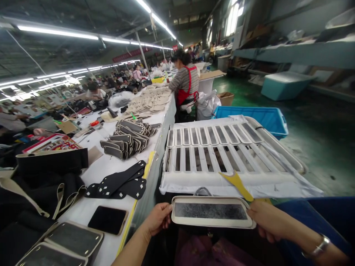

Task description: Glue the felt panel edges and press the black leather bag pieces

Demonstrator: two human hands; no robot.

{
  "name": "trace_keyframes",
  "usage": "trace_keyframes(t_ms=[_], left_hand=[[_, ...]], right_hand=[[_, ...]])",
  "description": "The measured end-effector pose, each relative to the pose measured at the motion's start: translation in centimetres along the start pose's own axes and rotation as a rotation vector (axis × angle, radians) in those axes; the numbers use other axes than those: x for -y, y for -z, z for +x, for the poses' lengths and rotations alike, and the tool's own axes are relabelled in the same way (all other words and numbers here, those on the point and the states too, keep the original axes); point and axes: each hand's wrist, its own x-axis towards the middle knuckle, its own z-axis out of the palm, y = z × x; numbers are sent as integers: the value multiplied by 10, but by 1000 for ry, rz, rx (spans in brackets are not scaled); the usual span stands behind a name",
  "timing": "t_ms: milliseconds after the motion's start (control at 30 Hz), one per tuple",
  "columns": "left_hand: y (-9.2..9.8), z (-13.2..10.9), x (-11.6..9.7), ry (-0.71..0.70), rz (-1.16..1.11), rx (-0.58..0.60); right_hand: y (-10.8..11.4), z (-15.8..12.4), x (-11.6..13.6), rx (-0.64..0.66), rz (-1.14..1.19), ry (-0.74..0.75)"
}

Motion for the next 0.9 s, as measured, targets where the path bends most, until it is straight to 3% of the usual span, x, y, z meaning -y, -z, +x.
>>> trace_keyframes(t_ms=[200, 400, 467, 567, 633, 700, 733, 800, 900], left_hand=[[-4, 1, -15, -10, 196, -116], [5, -3, -26, 41, 379, 37], [1, -2, -27, -58, 648, -49], [-30, -4, -33, -366, 880, -260], [-68, -6, -41, -632, 916, -233], [-109, -4, -48, -848, 1001, -107], [-128, -1, -51, -885, 1076, -29], [-156, 7, -52, -827, 1224, 84], [-172, 15, -50, -720, 1358, 130]], right_hand=[[2, 8, -5, 45, 40, 45], [13, -2, -23, 113, 275, 131], [13, -10, -26, 75, 301, 158], [7, -16, -26, -5, 272, 128], [1, -17, -22, -52, 240, 104], [-2, -17, -17, -96, 196, 86], [-2, -17, -14, -118, 174, 80], [0, -17, -8, -135, 134, 68], [4, -18, 0, -101, 101, 44]])
